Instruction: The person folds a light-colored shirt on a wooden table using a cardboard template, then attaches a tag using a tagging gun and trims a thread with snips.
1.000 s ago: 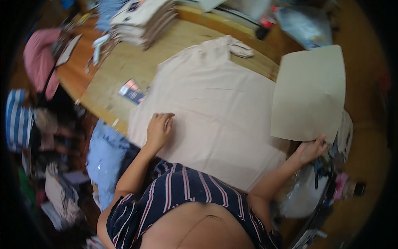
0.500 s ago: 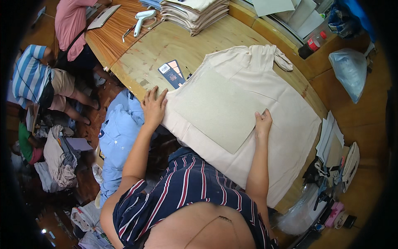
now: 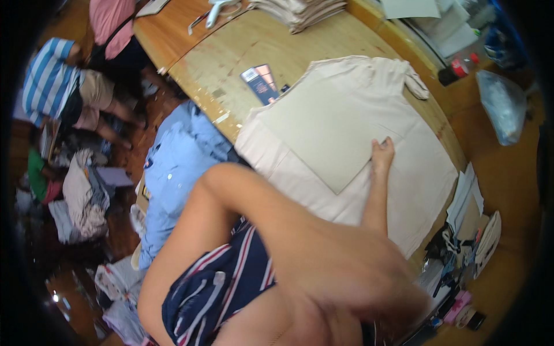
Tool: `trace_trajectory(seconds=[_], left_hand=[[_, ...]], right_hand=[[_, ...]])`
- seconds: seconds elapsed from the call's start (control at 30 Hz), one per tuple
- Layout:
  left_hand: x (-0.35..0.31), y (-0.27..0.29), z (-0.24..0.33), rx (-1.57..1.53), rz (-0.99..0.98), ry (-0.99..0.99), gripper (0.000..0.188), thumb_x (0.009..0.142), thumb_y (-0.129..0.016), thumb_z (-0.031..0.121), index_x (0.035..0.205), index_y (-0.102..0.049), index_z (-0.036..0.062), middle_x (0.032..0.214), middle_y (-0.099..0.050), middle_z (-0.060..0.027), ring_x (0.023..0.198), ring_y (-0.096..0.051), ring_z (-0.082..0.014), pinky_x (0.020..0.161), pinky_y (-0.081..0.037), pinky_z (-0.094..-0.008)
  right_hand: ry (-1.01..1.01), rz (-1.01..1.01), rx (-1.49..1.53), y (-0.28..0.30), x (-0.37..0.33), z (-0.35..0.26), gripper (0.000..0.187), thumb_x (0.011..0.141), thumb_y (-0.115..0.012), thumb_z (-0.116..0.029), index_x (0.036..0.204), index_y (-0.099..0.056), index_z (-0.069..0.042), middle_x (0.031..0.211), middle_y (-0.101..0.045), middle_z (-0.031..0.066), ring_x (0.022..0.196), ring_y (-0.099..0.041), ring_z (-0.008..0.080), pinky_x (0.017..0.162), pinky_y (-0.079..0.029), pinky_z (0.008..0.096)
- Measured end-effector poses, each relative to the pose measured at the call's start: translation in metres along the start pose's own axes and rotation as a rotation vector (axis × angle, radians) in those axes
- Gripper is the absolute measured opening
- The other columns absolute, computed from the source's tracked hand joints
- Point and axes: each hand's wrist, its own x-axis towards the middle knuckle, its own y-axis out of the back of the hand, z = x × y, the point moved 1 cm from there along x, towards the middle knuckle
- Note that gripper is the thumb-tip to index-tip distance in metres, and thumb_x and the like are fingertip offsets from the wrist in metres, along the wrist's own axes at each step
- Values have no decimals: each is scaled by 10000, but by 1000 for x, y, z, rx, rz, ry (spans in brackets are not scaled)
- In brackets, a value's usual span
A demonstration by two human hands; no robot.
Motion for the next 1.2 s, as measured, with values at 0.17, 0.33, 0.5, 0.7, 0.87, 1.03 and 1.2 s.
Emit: trace_trajectory(seconds=[0.17, 0.33, 0.5, 0.7, 0.87, 1.03, 1.2], left_hand=[[35, -34, 5, -16, 339, -399, 353, 875, -462, 270, 611, -434, 38, 517, -410, -19, 450, -405, -142, 446, -324, -268], [34, -35, -8, 196, 479, -345, 393, 877, -439, 190, 512, -312, 118, 458, -314, 31, 404, -346, -99, 409, -203, -243], [37, -34, -15, 237, 484, -253, 422, 882, -453, 232, 506, -293, 129, 451, -322, 24, 417, -368, -83, 413, -192, -245], [-1, 12, -70, 465, 201, 95, 232, 797, -490, 240, 699, -518, 31, 634, -520, -65, 556, -501, -234, 543, -387, -325], [-47, 75, -129, 766, 287, 713, 124, 810, -530, 148, 854, -516, 33, 690, -546, -88, 603, -538, -197, 543, -417, -305], [-113, 221, -197, 1210, 497, 974, 180, 764, -461, 36, 922, -548, 36, 782, -581, -194, 760, -574, -306, 670, -429, -398], [-113, 299, -261, 1740, 461, 1062, 174, 773, -510, 111, 879, -594, 3, 877, -592, -191, 799, -571, -323, 728, -440, -399]], right_hand=[[-2, -49, 204, -5, -4, -10, 383, 791, -526, 9, 1135, -378, 90, 929, -588, 196, 790, -575, 188, 689, -443, 250], [-31, 0, 87, -5, 2, 4, 368, 772, -554, 6, 1102, -405, 71, 931, -592, 183, 776, -577, 171, 686, -441, 245], [9, 72, 40, -8, 2, -2, 351, 753, -584, -12, 1062, -428, 41, 783, -622, 161, 703, -583, 160, 660, -439, 249], [32, 98, 57, -7, -2, -5, 458, 747, -591, -50, 1140, -359, -14, 779, -614, 197, 697, -601, 246, 684, -451, 315], [280, -62, -205, 17, 5, -11, 630, 773, -567, -173, 1297, -227, -95, 810, -598, 197, 759, -587, 305, 686, -441, 375], [88, 271, -576, 141, 54, -37, 435, 802, -481, -103, 1227, -391, -86, 882, -599, 167, 827, -573, 320, 711, -446, 398], [164, 427, -820, 259, 137, 53, 378, 785, -408, 1, 1148, -490, -67, 1085, -541, 177, 996, -514, 312, 901, -369, 344]])
